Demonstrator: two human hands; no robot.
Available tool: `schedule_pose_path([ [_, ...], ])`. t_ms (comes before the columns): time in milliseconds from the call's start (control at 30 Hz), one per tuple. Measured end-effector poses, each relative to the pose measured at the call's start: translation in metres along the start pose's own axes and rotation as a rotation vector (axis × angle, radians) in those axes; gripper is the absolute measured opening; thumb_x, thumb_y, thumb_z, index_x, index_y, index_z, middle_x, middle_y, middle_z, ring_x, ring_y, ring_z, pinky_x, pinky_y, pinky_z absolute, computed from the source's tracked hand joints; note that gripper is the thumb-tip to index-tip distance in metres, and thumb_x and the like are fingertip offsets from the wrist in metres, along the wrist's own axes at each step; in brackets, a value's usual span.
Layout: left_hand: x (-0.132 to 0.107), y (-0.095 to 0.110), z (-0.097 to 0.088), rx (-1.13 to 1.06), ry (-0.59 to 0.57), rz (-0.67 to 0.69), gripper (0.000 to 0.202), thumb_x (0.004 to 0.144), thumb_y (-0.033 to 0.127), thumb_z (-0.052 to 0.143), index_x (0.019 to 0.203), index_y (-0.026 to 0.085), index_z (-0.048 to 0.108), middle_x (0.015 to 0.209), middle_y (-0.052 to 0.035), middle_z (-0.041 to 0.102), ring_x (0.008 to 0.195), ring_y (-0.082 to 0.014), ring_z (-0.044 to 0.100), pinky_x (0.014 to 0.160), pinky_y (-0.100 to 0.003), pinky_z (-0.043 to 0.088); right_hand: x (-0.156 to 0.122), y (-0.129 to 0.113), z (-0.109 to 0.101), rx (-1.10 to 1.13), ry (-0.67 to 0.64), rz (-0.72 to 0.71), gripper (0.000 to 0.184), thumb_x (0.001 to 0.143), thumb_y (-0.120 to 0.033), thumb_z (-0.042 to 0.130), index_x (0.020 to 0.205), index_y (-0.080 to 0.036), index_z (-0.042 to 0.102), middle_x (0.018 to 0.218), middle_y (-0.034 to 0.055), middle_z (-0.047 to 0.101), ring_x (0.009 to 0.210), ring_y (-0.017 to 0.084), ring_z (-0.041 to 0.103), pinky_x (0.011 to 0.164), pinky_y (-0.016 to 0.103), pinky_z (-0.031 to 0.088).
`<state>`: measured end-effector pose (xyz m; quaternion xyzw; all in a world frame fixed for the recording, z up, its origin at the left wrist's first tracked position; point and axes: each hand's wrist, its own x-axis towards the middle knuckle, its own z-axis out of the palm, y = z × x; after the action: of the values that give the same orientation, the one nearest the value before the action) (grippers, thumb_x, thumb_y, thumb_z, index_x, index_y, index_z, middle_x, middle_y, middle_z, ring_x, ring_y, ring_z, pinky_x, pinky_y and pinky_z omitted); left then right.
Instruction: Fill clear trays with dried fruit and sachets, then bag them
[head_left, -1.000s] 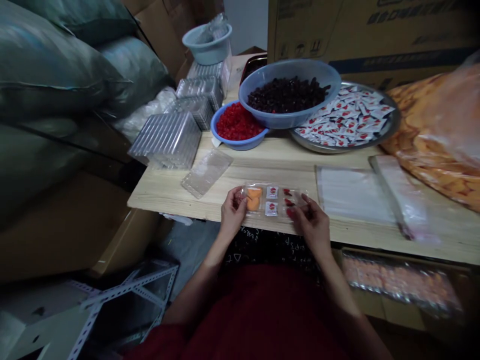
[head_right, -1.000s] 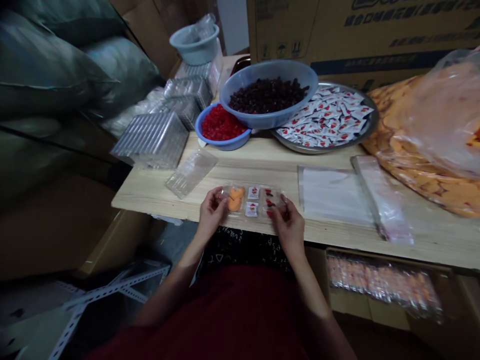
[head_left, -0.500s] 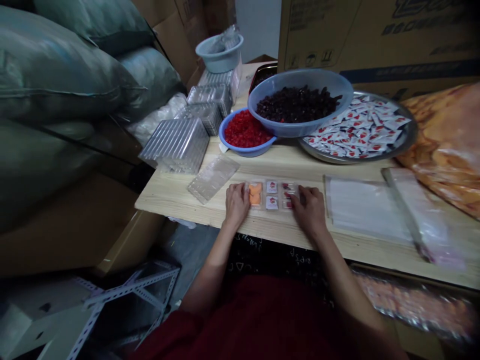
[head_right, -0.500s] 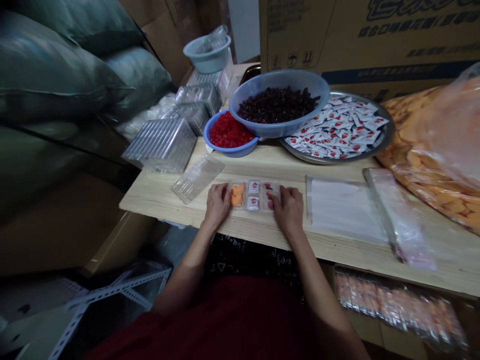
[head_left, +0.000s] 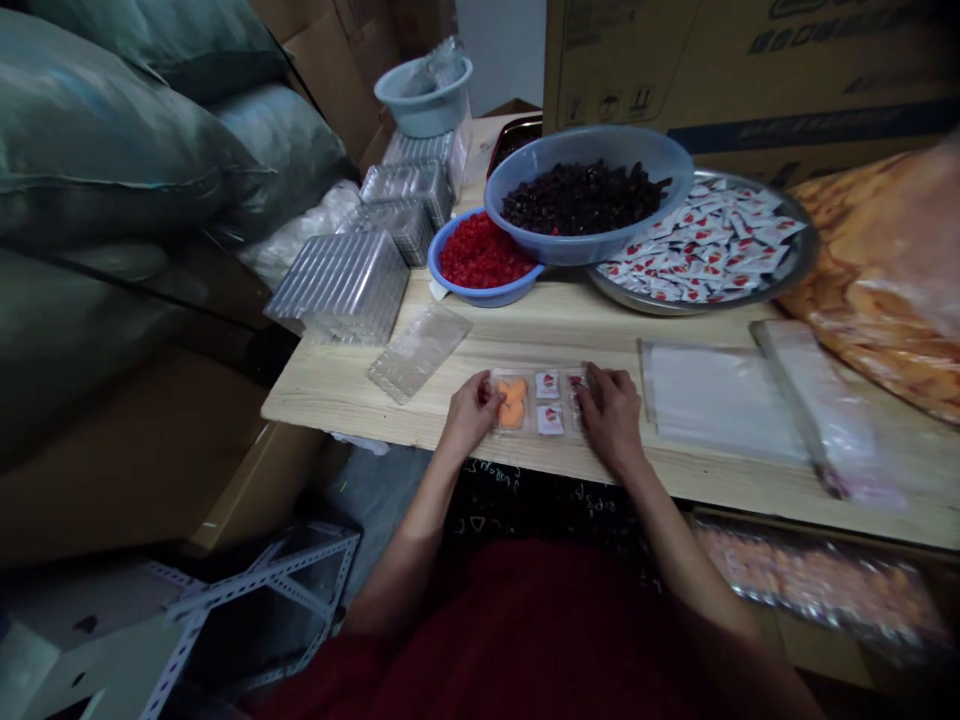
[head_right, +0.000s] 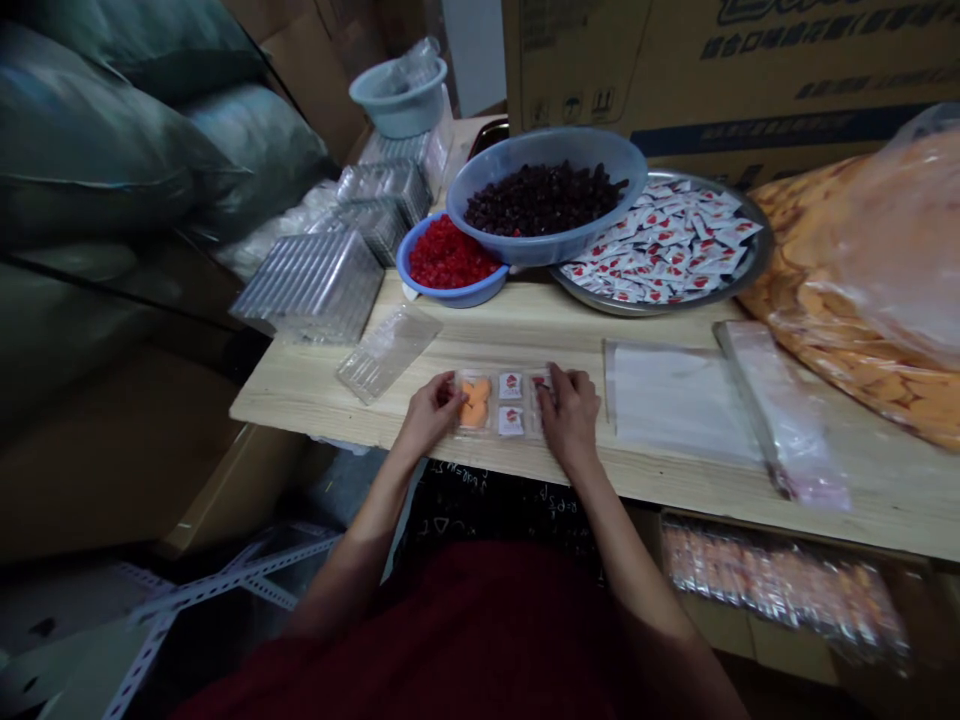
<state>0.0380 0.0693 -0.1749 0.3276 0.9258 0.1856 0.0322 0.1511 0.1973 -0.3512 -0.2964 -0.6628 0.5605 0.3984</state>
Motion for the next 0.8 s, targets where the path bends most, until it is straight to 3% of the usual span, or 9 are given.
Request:
schedule_pose_path([
  [133,-0.042,-0.001,0.009,-0.513,-0.013,-0.192,0.061,0.072,0.029,0.082,0.128,0.012,0.062,0.095,-0.0048,0.070,0.083,-0.0152,0.066,0.082,-0.030,0.052,-0.044,0.000,-0.018,0.093,0.070,0.032,0.048,0.098,-0.041,0.048,0.135,-0.013,0.062,0.105,0.0129,0.056,0.100,0.025,0.055,0.094,0.044,0.047],
  [267,-0.070,0.016,0.016,-0.787,-0.110,-0.361,0.062,0.069,0.033,0.088,0.124,0.014,0.067,0.103,-0.0064,0.072,0.092,-0.0153,0.067,0.089,-0.028,0.052,-0.060,0.000,-0.031,0.187,0.054,0.096,0.045,0.098,-0.043,0.051,0.131,-0.016,0.063,0.105,0.0112,0.058,0.097,0.023,0.057,0.091,0.041,0.050],
  [433,-0.079,0.034,0.023,-0.921,-0.335,-0.467,0.041,0.076,0.034,0.084,0.109,0.013,0.072,0.096,-0.0068,0.073,0.081,-0.0139,0.068,0.076,-0.024,0.055,-0.059,0.003,-0.032,0.254,0.099,0.128,0.041,0.097,-0.041,0.053,0.127,-0.015,0.065,0.104,0.0107,0.062,0.097,0.022,0.059,0.090,0.040,0.050],
  [533,-0.077,0.039,0.024,-1.036,-0.439,-0.531,0.047,0.075,0.028,0.086,0.118,0.018,0.069,0.106,-0.0074,0.074,0.086,-0.0176,0.071,0.081,-0.031,0.059,-0.059,0.001,-0.035,0.384,0.101,0.229,0.047,0.094,-0.046,0.059,0.129,-0.017,0.063,0.106,0.0106,0.064,0.096,0.022,0.062,0.087,0.040,0.052],
  [667,-0.077,0.043,0.023,-1.104,-0.416,-0.554,0.047,0.076,0.023,0.084,0.120,0.018,0.068,0.114,-0.0092,0.073,0.094,-0.0203,0.073,0.087,-0.031,0.060,-0.059,-0.007,-0.054,0.774,-0.009,0.495,0.066,0.085,-0.053,0.070,0.140,-0.022,0.054,0.108,0.0094,0.069,0.086,0.020,0.068,0.071,0.032,0.055],
  [800,-0.081,0.039,0.028,-1.125,-0.378,-0.603,0.048,0.076,0.024,0.084,0.121,0.021,0.068,0.115,-0.0074,0.074,0.098,-0.0223,0.073,0.090,-0.034,0.060,-0.059,-0.014,-0.073,1.003,-0.214,0.654,0.055,0.083,-0.057,0.072,0.124,-0.022,0.068,0.108,0.0092,0.073,0.090,0.021,0.069,0.071,0.029,0.054],
])
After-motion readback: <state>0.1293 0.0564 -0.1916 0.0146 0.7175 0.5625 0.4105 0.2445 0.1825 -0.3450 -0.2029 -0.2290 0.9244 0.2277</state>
